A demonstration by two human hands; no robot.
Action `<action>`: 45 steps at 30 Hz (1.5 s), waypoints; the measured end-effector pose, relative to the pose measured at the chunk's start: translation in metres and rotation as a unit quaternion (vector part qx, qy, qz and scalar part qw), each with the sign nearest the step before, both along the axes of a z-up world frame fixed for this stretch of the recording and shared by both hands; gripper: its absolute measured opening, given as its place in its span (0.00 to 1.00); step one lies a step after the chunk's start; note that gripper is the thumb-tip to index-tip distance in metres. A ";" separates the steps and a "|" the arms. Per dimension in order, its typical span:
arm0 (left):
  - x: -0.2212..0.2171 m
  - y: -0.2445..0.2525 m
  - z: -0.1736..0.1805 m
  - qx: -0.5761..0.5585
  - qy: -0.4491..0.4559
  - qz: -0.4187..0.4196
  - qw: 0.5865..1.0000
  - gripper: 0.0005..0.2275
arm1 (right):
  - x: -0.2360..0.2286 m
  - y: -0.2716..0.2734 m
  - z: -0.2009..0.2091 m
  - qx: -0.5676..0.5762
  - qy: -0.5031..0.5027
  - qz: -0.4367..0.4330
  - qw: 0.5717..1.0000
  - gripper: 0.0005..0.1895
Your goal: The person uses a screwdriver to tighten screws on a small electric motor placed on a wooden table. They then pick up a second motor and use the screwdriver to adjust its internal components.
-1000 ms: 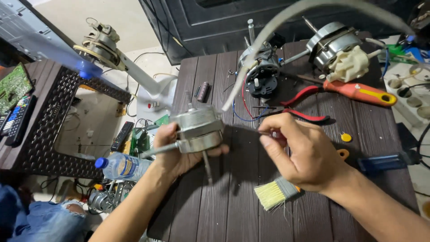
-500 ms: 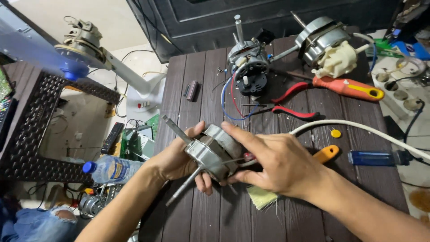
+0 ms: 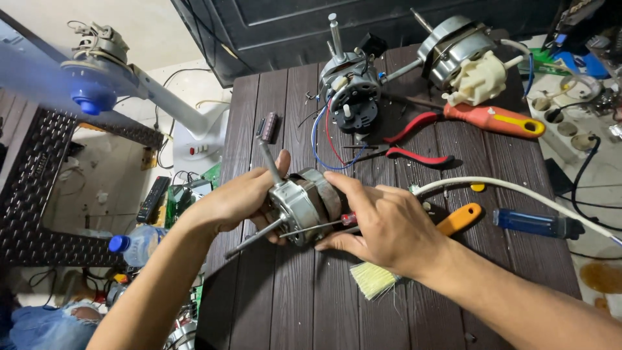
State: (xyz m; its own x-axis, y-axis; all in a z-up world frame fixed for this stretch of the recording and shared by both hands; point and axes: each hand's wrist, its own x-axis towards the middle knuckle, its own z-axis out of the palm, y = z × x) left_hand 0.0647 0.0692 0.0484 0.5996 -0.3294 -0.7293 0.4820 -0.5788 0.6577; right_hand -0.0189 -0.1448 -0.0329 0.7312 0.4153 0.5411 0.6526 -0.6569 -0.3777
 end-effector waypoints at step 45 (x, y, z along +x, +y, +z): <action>-0.011 0.052 -0.068 0.100 -0.771 -0.187 0.601 0.35 | 0.012 -0.032 0.028 0.091 0.041 0.056 0.993 0.05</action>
